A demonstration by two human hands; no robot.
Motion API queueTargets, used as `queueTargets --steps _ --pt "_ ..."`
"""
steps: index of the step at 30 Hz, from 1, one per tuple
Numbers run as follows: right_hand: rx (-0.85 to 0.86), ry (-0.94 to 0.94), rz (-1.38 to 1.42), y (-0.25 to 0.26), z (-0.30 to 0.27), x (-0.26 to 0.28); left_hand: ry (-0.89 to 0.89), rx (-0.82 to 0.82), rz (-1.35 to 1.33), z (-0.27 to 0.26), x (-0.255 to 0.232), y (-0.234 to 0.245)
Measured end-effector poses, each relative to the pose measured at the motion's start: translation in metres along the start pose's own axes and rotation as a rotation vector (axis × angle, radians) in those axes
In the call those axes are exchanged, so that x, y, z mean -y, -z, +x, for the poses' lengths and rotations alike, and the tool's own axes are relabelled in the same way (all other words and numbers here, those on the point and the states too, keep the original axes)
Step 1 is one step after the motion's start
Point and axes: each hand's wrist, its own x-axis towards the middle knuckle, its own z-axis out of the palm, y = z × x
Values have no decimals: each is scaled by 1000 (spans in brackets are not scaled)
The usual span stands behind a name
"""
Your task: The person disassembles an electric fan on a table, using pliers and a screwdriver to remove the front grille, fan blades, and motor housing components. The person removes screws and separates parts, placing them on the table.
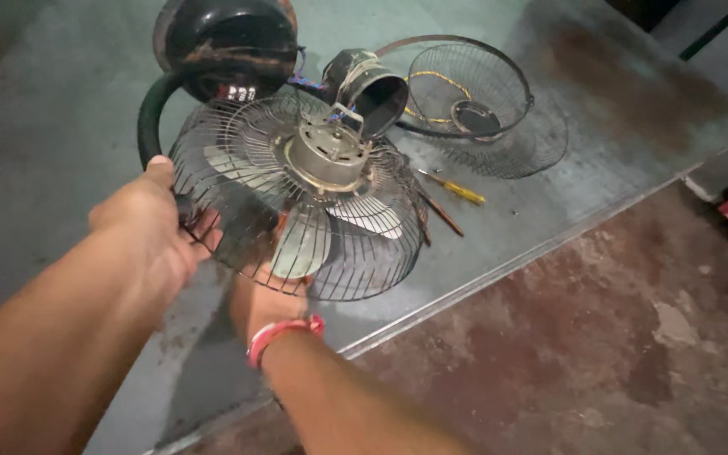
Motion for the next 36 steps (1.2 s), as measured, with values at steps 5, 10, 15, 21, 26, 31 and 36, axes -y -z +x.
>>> queueTargets --steps 5,10,15,21,26,31,36 --pt "359 468 311 132 -6 14 40 -131 -79 -18 -8 -20" --pt "444 293 481 190 26 13 4 -122 -2 -14 -10 -31" --pt "94 101 325 193 22 21 60 3 0 6 0 -30" --pt "754 -354 308 185 37 37 2 63 193 23 3 -27" --pt "1237 -12 274 216 54 -2 -34 151 320 49 6 -28" --pt "1766 -9 175 224 117 -38 -25 174 355 77 9 -18" --pt "1654 -223 464 227 171 -96 15 164 432 98 9 -24"
